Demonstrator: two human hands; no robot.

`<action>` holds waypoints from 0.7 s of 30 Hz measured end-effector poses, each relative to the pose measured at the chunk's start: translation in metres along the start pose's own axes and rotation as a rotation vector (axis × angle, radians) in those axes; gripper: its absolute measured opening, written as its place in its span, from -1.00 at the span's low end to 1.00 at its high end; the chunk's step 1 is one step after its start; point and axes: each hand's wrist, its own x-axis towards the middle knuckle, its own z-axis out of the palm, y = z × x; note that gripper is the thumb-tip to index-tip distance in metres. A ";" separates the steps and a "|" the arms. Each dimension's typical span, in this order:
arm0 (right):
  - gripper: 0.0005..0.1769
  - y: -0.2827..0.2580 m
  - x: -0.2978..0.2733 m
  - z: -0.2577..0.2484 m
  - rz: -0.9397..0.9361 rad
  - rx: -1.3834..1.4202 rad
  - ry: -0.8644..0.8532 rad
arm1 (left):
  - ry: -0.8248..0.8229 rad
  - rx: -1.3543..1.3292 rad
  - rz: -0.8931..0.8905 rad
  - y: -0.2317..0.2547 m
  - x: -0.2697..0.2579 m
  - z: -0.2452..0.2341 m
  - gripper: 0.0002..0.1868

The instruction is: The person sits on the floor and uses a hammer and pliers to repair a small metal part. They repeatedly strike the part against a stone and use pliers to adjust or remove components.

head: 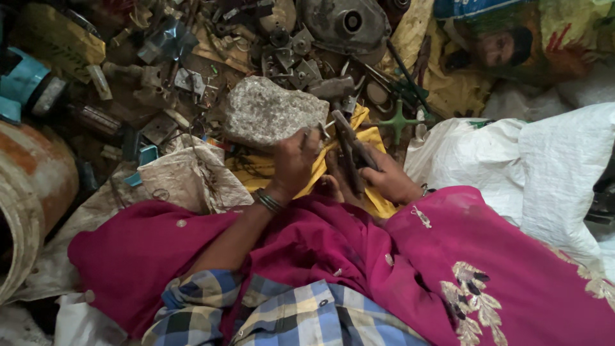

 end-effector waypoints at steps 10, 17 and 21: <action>-0.56 -0.027 0.000 -0.004 -0.196 -0.412 0.177 | -0.125 -0.713 -0.856 0.012 0.021 -0.021 -0.62; -0.52 -0.020 0.007 -0.010 -0.006 -0.314 0.078 | -0.252 -0.609 -0.461 -0.008 0.024 -0.029 -0.31; -0.41 -0.007 0.006 -0.015 0.006 -0.029 0.036 | -0.272 0.074 -0.513 -0.026 0.031 -0.030 -0.13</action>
